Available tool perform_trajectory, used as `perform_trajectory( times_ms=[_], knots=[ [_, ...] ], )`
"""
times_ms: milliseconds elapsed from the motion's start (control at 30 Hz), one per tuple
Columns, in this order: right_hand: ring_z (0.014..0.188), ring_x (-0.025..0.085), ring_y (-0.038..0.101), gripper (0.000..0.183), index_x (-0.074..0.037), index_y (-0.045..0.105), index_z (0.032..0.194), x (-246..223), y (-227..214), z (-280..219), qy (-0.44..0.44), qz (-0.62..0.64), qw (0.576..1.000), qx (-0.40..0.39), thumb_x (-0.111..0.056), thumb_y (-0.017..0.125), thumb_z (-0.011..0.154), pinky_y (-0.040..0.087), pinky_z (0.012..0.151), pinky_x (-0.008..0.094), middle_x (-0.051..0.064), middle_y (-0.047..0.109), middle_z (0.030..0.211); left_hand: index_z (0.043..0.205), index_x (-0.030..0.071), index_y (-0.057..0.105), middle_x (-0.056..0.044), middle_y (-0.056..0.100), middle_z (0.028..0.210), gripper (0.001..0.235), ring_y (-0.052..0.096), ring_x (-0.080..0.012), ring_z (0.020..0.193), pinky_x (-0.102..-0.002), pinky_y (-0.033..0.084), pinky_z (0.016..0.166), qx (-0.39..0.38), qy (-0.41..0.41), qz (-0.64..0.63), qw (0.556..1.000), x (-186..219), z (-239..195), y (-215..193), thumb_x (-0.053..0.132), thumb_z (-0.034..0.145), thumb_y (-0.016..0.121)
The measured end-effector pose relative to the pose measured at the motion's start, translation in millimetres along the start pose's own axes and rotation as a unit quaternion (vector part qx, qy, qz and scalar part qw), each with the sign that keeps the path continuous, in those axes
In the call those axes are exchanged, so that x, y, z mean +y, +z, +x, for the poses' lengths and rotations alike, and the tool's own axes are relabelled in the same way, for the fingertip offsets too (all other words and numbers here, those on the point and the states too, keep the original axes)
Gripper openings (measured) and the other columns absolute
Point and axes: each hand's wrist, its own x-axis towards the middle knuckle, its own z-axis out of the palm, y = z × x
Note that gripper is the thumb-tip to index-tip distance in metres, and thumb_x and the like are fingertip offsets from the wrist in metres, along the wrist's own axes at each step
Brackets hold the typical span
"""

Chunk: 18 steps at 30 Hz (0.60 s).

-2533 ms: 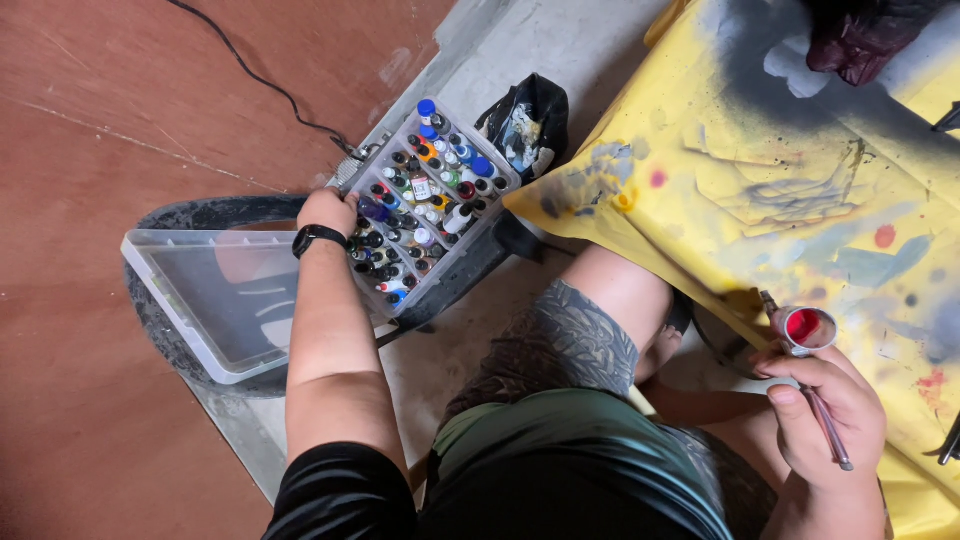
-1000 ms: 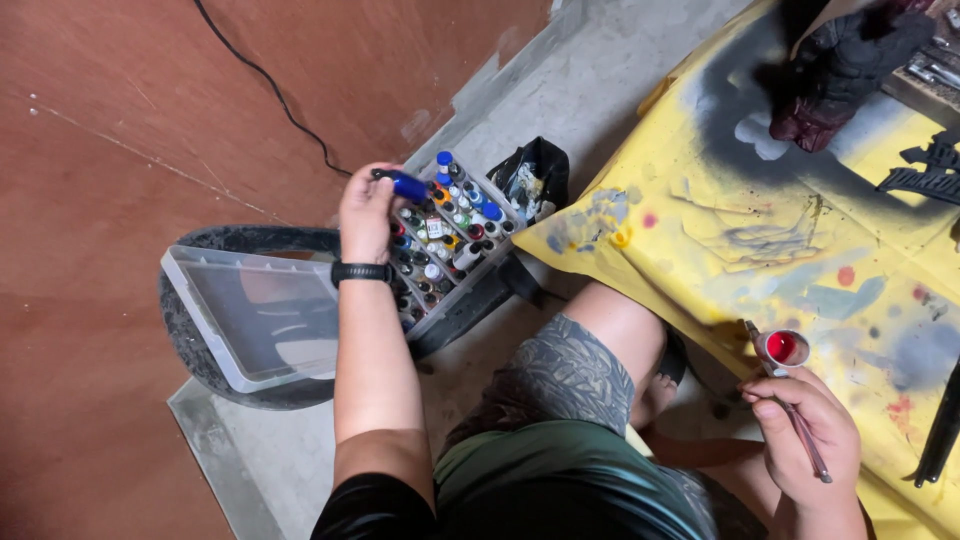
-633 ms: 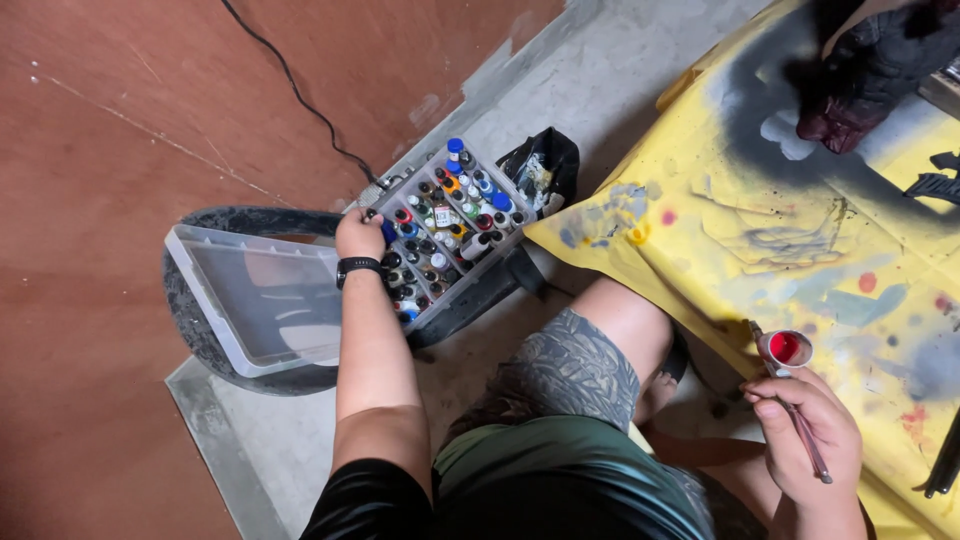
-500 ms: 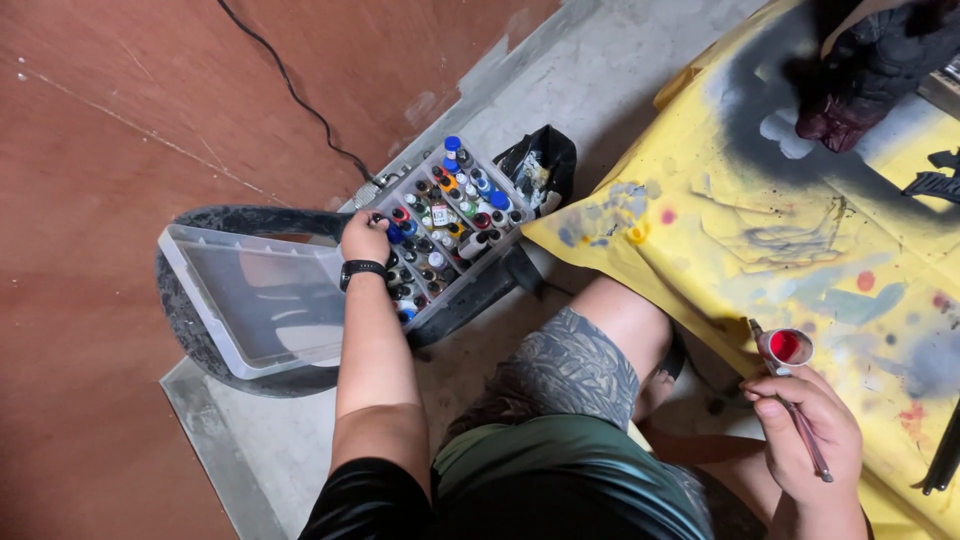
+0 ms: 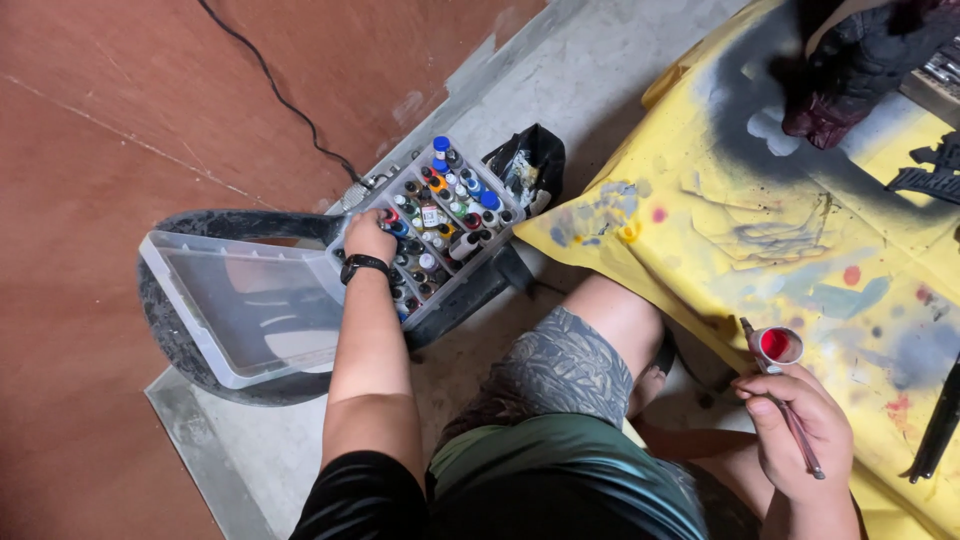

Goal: Painting a Batman miniature using an airbrush and brushes, including selecting paints from a storage container.

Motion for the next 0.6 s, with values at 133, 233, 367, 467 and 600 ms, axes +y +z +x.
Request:
perform_trajectory(
  times_ms=[133,233,367,467,600],
  knots=[
    [0.098,0.023,0.067,0.019,-0.002,0.066,0.104,-6.2,1.6,-1.1,0.008,0.02,1.0,0.019,-0.019,0.057,0.103,0.053,0.097,0.034,0.013,0.068,0.099,0.128,0.02,0.072,-0.015,0.061,0.129,0.047,0.055,-0.0364,0.123,-0.044,0.044,0.107,-0.067,0.002,0.0,0.998,21.9,-4.6,-15.2,0.019,0.082,0.066],
    [0.099,0.026,0.069,0.022,-0.001,0.066,0.104,-4.5,2.5,-0.4,0.003,0.04,0.999,0.033,-0.02,0.057,0.103,0.055,0.098,0.035,0.015,0.067,0.098,0.119,0.016,0.075,-0.013,0.069,0.121,0.039,0.06,-0.0368,0.116,-0.048,0.049,0.097,-0.079,0.021,0.039,0.996,16.7,7.9,-11.3,0.038,0.086,0.076],
    [0.098,0.027,0.068,0.022,0.0,0.065,0.104,-8.8,2.9,-2.3,0.009,0.044,0.998,0.043,-0.021,0.057,0.103,0.056,0.096,0.037,0.017,0.066,0.097,0.099,0.01,0.079,-0.017,0.076,0.1,0.033,0.069,-0.0409,0.097,-0.047,0.052,0.085,-0.059,0.016,0.04,0.997,18.2,10.9,-27.1,0.041,0.09,0.07],
    [0.101,0.026,0.068,0.023,0.0,0.065,0.106,-5.2,0.1,-5.0,0.015,0.04,0.998,0.045,-0.021,0.056,0.103,0.055,0.1,0.036,0.017,0.067,0.1,0.098,0.009,0.077,-0.018,0.076,0.099,0.032,0.069,-0.0425,0.098,-0.051,0.053,0.084,0.083,0.037,-0.012,0.996,2.6,9.5,-38.5,0.04,0.09,0.073],
    [0.102,0.028,0.066,0.024,0.004,0.063,0.106,-1.0,2.6,-7.5,0.01,0.041,0.997,0.057,-0.018,0.054,0.106,0.055,0.101,0.037,0.02,0.067,0.101,0.095,0.006,0.073,-0.015,0.071,0.09,0.024,0.065,-0.0352,0.091,-0.045,0.049,0.083,0.284,0.098,-0.144,0.943,3.9,-5.5,-60.9,0.03,0.095,0.073]
  ],
)
